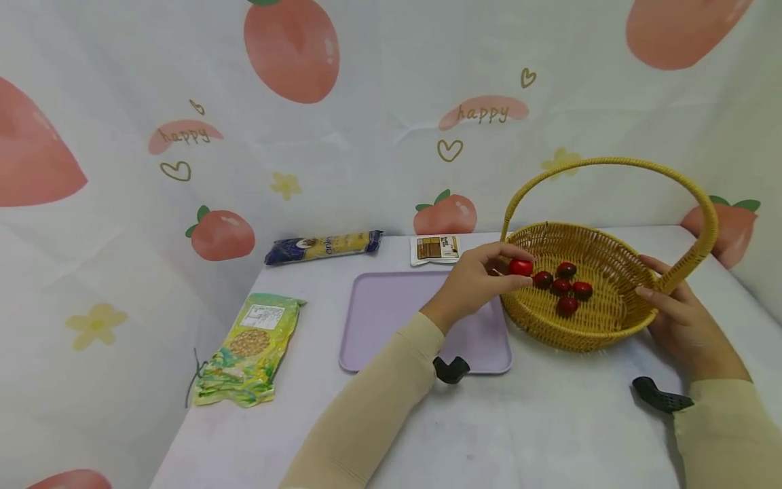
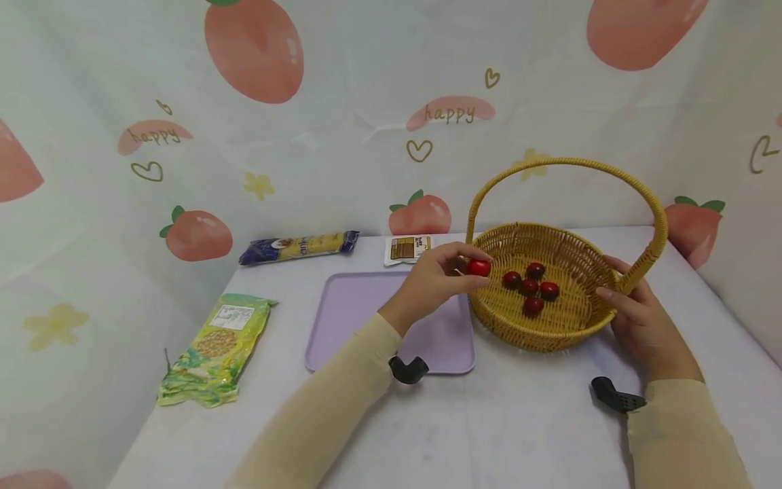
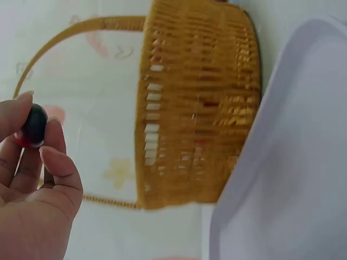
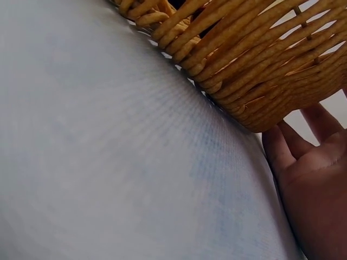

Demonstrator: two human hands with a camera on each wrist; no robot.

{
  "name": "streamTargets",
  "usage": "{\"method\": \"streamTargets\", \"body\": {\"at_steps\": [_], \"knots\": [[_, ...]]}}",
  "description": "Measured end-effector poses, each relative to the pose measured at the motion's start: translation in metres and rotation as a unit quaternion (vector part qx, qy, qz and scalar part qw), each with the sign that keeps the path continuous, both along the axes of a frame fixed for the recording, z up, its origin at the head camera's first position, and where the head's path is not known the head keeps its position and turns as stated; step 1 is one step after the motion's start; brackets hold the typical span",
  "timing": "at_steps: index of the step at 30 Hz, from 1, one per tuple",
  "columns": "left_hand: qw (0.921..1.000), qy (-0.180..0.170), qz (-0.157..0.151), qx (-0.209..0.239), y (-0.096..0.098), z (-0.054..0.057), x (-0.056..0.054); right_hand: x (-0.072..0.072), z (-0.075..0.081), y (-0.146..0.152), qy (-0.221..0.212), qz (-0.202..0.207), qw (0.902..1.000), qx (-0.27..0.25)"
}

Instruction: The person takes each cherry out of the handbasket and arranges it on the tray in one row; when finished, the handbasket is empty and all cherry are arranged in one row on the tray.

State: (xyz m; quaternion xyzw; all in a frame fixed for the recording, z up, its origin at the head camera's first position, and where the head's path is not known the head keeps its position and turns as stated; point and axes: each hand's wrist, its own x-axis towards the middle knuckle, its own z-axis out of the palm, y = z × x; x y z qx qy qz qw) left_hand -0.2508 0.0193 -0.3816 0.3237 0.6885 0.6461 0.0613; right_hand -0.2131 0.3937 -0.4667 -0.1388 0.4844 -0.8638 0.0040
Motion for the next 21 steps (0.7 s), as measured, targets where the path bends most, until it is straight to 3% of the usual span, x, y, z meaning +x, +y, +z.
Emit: {"method": "streamTargets", "body": {"at_steps": [4,9,12,21], "knots": [[0.9991,-0.014,0.039,0.007,-0.019,-0.008,0.0,-0.001,-0.001,0.0,-0.005,0.002,0.9999,-0.015],[0.9951,-0.062,0.077,0.006,-0.034,-0.025,-0.002,-0.003,0.0,0.0,0.005,0.006,0.9998,-0.016],[0.9928,-0.086,0.083,-0.003,-0.038,-0.034,-0.005,-0.003,0.001,0.001,0.015,0.009,0.9997,-0.018],[0.9838,-0.154,0.08,-0.046,-0.043,-0.06,-0.014,-0.003,-0.001,0.002,-0.008,0.008,0.9998,-0.015]]}}
